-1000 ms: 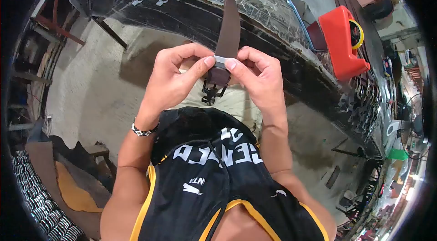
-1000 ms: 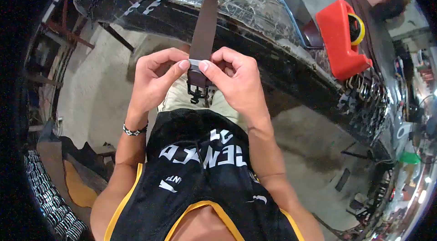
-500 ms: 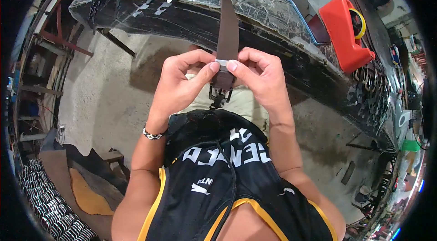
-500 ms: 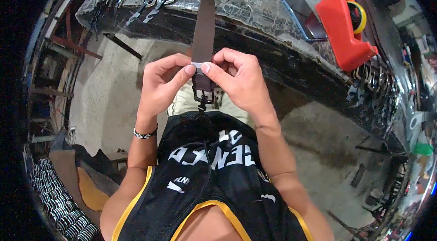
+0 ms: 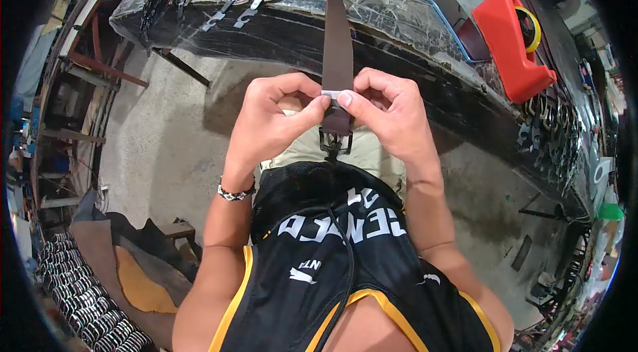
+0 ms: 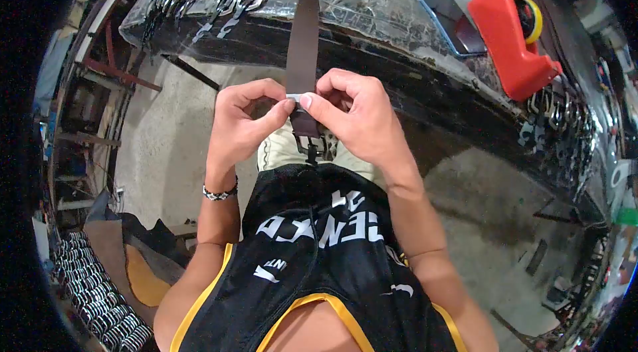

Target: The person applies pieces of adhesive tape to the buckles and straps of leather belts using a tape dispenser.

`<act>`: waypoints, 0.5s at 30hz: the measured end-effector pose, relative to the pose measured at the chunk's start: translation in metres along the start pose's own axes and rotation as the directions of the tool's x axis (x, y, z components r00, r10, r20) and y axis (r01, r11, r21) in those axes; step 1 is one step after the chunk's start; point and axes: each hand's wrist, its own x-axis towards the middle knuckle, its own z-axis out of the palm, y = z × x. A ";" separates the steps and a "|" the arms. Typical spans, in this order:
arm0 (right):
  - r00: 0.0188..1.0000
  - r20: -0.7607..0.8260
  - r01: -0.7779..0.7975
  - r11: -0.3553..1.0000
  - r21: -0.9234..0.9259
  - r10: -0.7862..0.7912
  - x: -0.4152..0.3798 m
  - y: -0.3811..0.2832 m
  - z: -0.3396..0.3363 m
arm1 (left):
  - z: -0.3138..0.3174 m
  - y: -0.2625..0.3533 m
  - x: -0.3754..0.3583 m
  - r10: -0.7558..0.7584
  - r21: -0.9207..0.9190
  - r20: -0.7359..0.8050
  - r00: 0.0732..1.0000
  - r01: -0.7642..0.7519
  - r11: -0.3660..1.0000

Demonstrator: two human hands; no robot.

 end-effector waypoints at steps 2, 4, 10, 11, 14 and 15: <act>1.000 0.005 0.015 0.998 -0.060 -0.014 -0.001 -0.001 -0.004 | 0.004 -0.003 0.000 0.026 0.039 -0.013 1.000 -0.026 0.999; 1.000 -0.004 0.001 1.000 -0.031 -0.001 -0.002 0.000 -0.004 | 0.008 -0.002 0.001 0.054 0.058 -0.034 0.998 -0.052 0.997; 1.000 -0.024 -0.009 0.999 0.052 0.010 -0.001 0.001 -0.006 | 0.010 -0.006 0.002 0.130 -0.025 -0.046 0.991 -0.131 0.991; 0.999 -0.030 -0.015 0.997 0.069 0.018 -0.001 0.000 -0.006 | 0.010 -0.010 0.001 0.136 -0.043 -0.053 0.989 -0.139 0.989; 1.000 -0.013 -0.015 0.995 0.103 0.016 0.000 0.004 -0.007 | 0.013 -0.011 0.002 0.166 -0.084 -0.064 0.984 -0.171 0.982; 1.000 -0.015 -0.025 0.992 0.127 0.027 -0.001 0.005 -0.007 | 0.015 -0.010 0.003 0.178 -0.097 -0.067 0.982 -0.184 0.978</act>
